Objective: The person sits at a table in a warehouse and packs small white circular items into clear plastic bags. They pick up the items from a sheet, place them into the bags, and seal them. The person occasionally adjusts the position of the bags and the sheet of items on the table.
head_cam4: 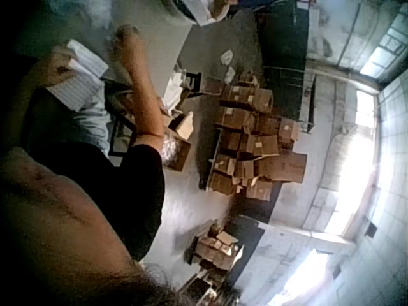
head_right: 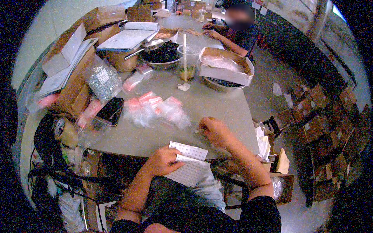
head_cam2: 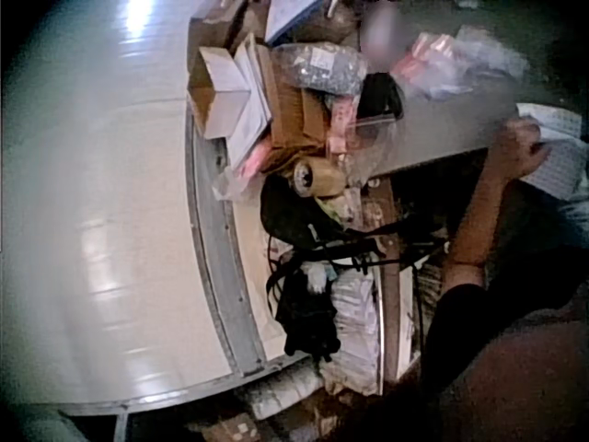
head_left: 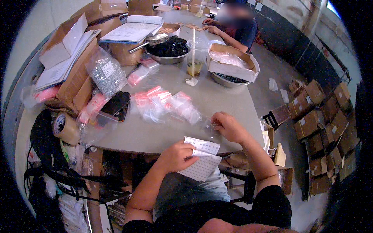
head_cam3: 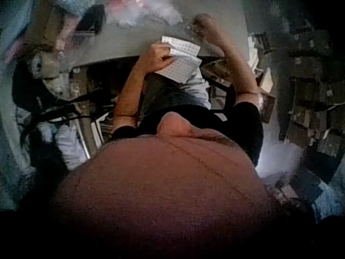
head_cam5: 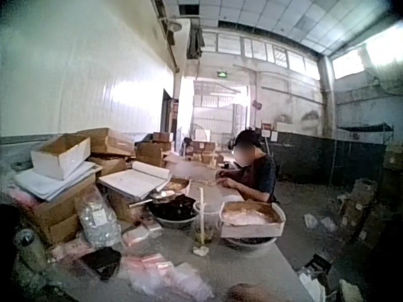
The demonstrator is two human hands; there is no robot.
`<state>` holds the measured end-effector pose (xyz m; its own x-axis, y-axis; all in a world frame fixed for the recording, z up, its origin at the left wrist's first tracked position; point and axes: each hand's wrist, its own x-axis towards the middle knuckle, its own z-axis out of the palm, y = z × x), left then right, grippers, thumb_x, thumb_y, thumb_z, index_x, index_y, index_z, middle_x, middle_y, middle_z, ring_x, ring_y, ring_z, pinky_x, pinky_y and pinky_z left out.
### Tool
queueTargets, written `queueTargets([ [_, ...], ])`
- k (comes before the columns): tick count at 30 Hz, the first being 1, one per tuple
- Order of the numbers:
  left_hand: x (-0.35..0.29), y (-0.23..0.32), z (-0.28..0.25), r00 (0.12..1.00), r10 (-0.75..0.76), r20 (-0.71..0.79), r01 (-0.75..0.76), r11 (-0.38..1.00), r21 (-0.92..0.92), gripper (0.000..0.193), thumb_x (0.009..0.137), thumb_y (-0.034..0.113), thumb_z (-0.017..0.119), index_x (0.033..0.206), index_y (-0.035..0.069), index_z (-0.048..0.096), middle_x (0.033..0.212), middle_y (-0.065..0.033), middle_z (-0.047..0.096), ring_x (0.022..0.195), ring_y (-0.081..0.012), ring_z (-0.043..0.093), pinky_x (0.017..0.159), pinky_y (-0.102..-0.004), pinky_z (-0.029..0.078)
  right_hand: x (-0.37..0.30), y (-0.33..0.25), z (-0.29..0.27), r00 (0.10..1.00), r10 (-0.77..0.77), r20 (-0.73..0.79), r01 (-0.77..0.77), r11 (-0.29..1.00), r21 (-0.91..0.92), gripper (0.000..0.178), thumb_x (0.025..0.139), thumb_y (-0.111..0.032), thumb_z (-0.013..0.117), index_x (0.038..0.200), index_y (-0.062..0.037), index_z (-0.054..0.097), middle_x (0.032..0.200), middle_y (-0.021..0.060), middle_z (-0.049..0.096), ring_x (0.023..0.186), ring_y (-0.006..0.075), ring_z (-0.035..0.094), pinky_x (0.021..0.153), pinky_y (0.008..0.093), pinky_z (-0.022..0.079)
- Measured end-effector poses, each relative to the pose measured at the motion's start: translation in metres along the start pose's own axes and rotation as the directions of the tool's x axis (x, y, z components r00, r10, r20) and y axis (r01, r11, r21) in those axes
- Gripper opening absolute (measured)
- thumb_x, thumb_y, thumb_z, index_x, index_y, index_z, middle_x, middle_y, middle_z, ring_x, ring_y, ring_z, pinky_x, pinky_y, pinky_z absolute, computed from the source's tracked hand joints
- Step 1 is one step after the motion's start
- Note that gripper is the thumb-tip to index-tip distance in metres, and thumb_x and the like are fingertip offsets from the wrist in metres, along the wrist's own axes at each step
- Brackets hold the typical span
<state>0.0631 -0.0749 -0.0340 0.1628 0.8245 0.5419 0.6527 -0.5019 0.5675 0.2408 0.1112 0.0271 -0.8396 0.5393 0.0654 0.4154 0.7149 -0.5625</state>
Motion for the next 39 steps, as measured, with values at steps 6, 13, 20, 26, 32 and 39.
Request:
queueTargets([
  [6,0.004,0.008,-0.008,1.0,-0.028,0.003,0.028,0.999,-0.033,0.024,0.076,0.02,0.072,0.067,0.002,0.058,0.088,-0.0118,0.066,0.077,-0.0314,0.061,0.071,-0.038,0.05,0.004,0.013,-0.004,0.986,0.083,-0.141,-0.107,0.979,-0.172,0.031,0.074,-0.014,0.071,0.099,-0.0065,0.056,0.089,0.0159,0.064,0.085,0.0386,0.061,0.075,0.0463,0.049],
  [13,0.003,0.004,-0.004,1.0,0.005,-0.016,-0.006,1.0,-0.018,0.026,0.076,0.02,0.072,0.065,0.003,0.055,0.087,-0.0114,0.065,0.076,-0.0311,0.061,0.07,-0.0382,0.05,0.011,0.004,0.007,0.988,0.027,0.153,-0.024,0.999,-0.025,0.03,0.078,-0.022,0.068,0.099,-0.0046,0.054,0.091,0.0187,0.065,0.087,0.0393,0.062,0.074,0.0472,0.048],
  [20,0.004,0.008,-0.009,1.0,-0.009,-0.002,0.009,1.0,0.0,0.028,0.077,0.02,0.071,0.064,0.003,0.054,0.086,-0.0119,0.065,0.076,-0.0311,0.061,0.07,-0.0384,0.05,0.014,-0.012,-0.003,0.979,0.203,0.036,-0.192,0.962,-0.195,0.022,0.079,-0.013,0.065,0.096,-0.0025,0.056,0.088,0.0161,0.061,0.086,0.0344,0.059,0.076,0.0397,0.047],
  [26,0.003,0.005,-0.007,1.0,-0.016,0.001,0.016,1.0,-0.006,0.028,0.078,0.021,0.071,0.064,0.003,0.054,0.088,-0.0119,0.065,0.076,-0.0314,0.061,0.07,-0.0383,0.05,0.044,0.005,0.016,0.989,-0.069,0.131,0.087,0.987,-0.138,0.019,0.08,-0.021,0.064,0.086,-0.0022,0.062,0.095,0.0164,0.06,0.096,0.0339,0.054,0.086,0.0411,0.044],
  [32,0.001,0.004,-0.007,1.0,-0.011,-0.006,0.011,1.0,-0.006,0.028,0.077,0.021,0.071,0.065,0.003,0.054,0.09,-0.0118,0.065,0.077,-0.0309,0.062,0.07,-0.0387,0.05,0.06,0.02,0.019,0.991,0.065,0.115,-0.033,0.964,-0.265,0.036,0.07,-0.04,0.072,0.071,-0.0049,0.067,0.081,0.0197,0.063,0.1,0.0362,0.055,0.086,0.0457,0.045],
  [39,0.001,0.004,-0.005,1.0,0.0,-0.021,-0.001,1.0,-0.029,0.027,0.077,0.021,0.071,0.065,0.003,0.055,0.088,-0.0115,0.065,0.078,-0.0303,0.062,0.072,-0.0389,0.05,0.026,0.047,-0.015,0.99,0.137,-0.025,-0.14,0.974,-0.181,0.057,0.06,-0.03,0.083,0.106,-0.0059,0.06,0.108,0.0158,0.056,0.101,0.0302,0.054,0.09,0.0377,0.044],
])
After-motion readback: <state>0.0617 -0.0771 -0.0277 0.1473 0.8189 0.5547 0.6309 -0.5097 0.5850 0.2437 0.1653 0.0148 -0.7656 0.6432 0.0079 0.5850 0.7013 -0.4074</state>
